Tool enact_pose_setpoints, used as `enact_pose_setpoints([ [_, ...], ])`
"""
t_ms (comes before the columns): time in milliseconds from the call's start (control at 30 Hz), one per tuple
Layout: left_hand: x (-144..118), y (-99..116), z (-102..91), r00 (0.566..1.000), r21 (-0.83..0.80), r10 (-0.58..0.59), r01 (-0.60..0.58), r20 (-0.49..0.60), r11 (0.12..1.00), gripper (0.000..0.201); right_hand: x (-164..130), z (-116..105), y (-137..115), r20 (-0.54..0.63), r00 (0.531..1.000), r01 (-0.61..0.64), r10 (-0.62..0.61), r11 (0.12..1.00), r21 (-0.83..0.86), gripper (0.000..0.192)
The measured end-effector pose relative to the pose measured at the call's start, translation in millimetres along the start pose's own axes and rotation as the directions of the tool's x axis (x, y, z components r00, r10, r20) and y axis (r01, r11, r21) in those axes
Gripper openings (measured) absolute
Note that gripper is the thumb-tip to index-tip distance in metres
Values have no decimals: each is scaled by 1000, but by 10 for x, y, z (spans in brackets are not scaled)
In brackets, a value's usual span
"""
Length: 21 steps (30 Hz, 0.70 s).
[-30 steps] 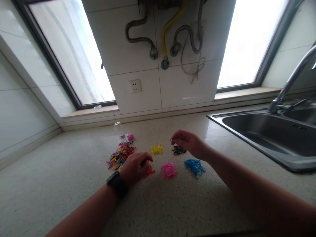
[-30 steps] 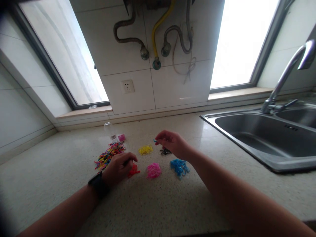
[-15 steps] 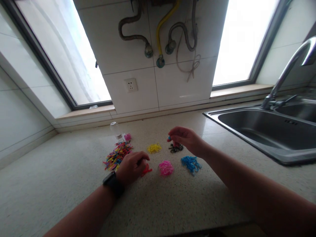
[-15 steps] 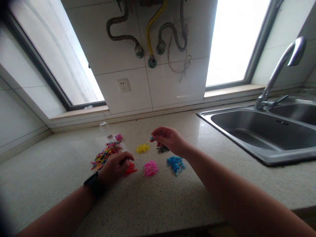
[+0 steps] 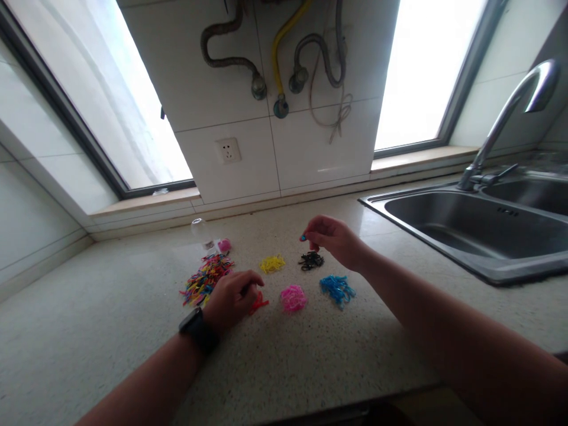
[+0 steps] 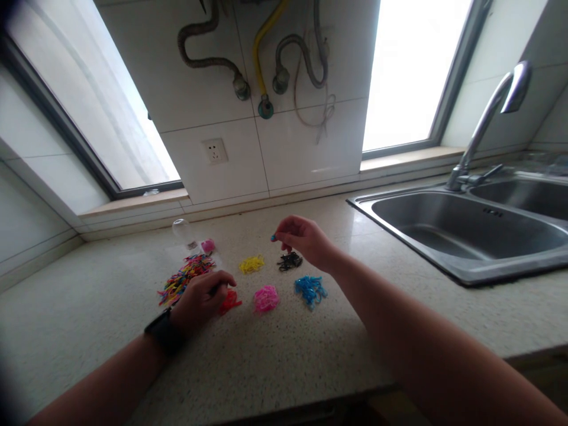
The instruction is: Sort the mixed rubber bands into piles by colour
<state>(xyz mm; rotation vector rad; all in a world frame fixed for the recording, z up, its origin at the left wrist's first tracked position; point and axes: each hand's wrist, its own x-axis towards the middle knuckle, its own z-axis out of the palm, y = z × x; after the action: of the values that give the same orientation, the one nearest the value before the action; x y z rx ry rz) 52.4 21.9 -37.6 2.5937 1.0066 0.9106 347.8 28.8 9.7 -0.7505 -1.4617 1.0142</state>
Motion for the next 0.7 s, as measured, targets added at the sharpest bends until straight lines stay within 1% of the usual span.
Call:
enact_pose_setpoints([
  [100,10,7,-4,1000,2,4,-4,0,1000,22,28,-106,-33,-17,1000,10,-11,998,-54,23],
  [233,13,19,-11,1000,9,5,-5,-5,1000,22,57,-266,-61,-40,999,-5,2,997,-75,24],
  [300,10,22,-12,1000,9,4,-4,-6,1000,22,57,-347,-87,3,999,-50,51,994,-102,28],
  [367,10,24,-12,1000,8,7,-7,-7,1000,22,42,-431,-129,107,984,-123,142,979,-162,29],
  [400,12,25,-11,1000,9,7,-7,-7,1000,22,30,-473,-153,181,962,-167,205,964,-208,28],
  [433,14,25,-9,1000,10,6,-6,-7,1000,22,15,-513,-176,261,924,-209,278,942,-262,27],
  [467,16,25,-8,1000,10,5,-5,-6,1000,22,-1,-550,-196,338,871,-249,357,913,-324,27],
  [533,18,22,-4,1000,13,3,-3,-8,1000,22,-34,-612,-220,441,738,-301,511,834,-462,27],
  [567,17,20,-2,1000,15,4,-3,-6,1000,22,-48,-637,-222,462,678,-310,572,793,-525,27],
  [600,14,17,-1,1000,17,6,-6,-3,1000,22,-59,-658,-216,468,631,-312,619,755,-577,28],
  [633,11,13,-1,1000,19,8,-8,-1,1000,21,-69,-676,-205,466,594,-313,655,723,-616,30],
  [700,5,8,-2,1000,21,11,-11,5,1000,21,-79,-700,-168,460,541,-323,704,679,-659,33],
])
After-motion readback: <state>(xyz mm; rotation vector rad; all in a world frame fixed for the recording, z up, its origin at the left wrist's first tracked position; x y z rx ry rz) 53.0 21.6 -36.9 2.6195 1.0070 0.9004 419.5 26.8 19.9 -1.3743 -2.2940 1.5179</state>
